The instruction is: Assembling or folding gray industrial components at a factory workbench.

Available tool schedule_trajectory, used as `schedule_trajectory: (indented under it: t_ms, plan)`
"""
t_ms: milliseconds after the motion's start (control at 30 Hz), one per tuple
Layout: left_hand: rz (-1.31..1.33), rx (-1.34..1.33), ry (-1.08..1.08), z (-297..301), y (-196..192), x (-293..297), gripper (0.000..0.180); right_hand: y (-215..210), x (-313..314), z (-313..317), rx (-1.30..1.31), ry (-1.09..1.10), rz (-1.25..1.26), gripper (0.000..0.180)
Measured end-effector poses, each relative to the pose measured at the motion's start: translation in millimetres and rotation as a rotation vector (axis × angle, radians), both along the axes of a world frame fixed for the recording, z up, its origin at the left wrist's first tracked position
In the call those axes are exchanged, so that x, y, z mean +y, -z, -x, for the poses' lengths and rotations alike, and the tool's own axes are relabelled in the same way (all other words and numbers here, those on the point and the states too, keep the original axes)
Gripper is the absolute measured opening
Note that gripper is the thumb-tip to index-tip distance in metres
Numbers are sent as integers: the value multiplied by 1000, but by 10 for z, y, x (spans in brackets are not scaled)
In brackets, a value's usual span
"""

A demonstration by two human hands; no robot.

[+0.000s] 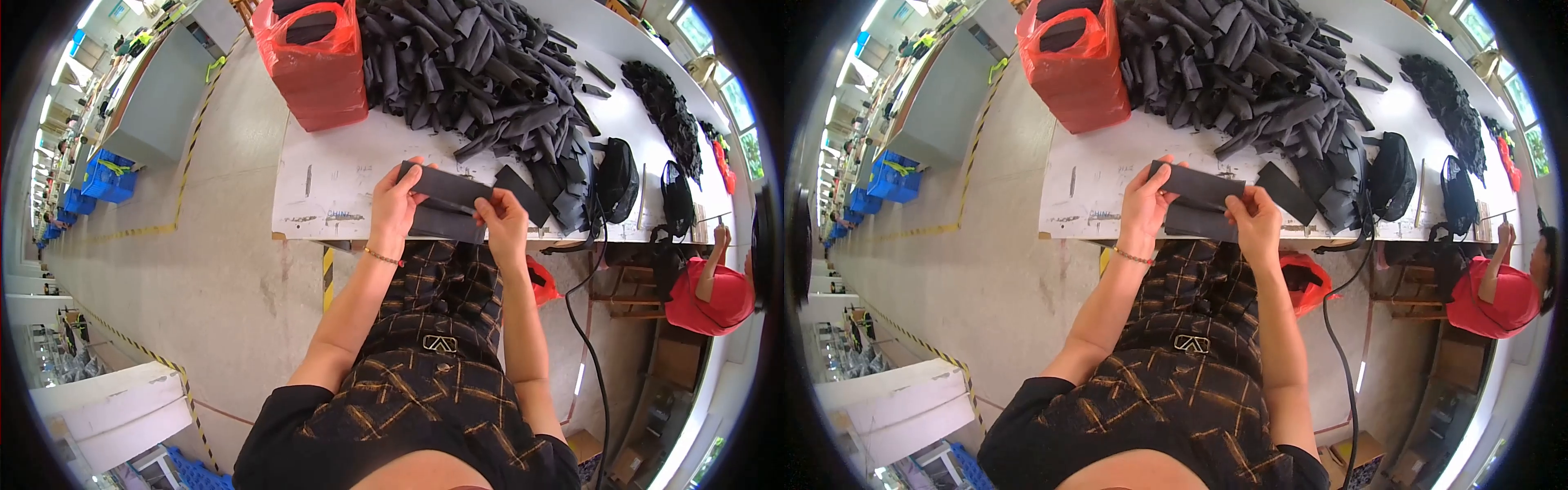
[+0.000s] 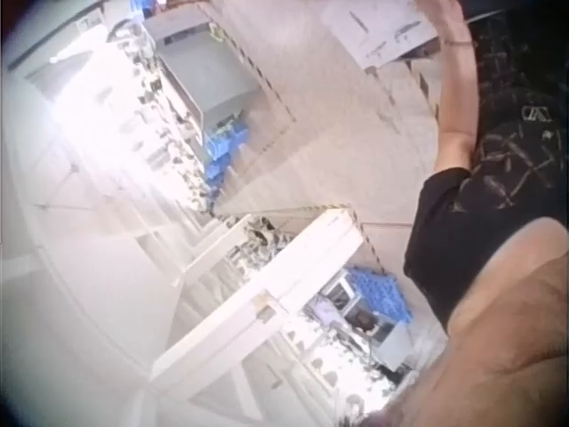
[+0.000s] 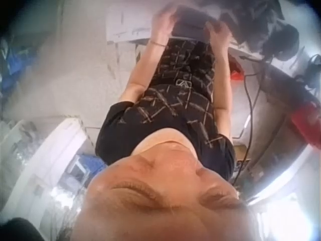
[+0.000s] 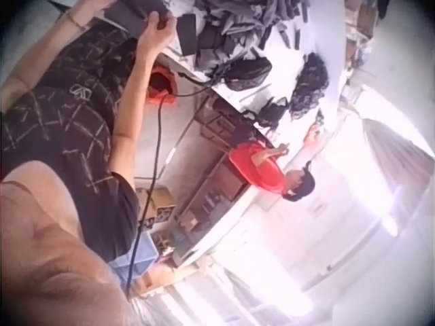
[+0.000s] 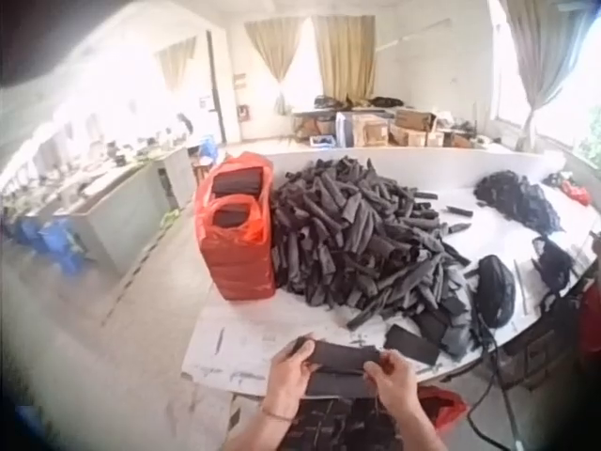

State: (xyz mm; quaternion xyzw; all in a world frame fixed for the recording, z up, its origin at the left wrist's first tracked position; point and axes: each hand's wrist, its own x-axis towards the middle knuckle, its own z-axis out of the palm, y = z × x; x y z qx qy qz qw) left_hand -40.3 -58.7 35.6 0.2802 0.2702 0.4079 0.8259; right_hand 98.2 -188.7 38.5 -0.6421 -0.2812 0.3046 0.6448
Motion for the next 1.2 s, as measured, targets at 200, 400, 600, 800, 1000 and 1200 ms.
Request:
schedule_trajectory:
  t_ms: [200,400,600,800,1000,1200]
  plan:
    - [-405,453,10,-59,-8,126,22,-44,33,-209,-20,41,8,18]
    - [-859,985,-102,-98,379,46,26,322,-147,-217,-155,57,244,26]
    - [-1051,754,-109,-689,309,593,16,429,-332,-635,-919,256,516,36]
    - [-1104,986,288,-1401,673,891,23,873,-245,-940,-1519,-69,731,34]
    - [-619,707,578,-1251,491,862,18,891,-335,-1066,-1533,-150,643,26]
    - [-27,36,438,-688,144,555,9,190,-191,-696,-967,296,94,24]
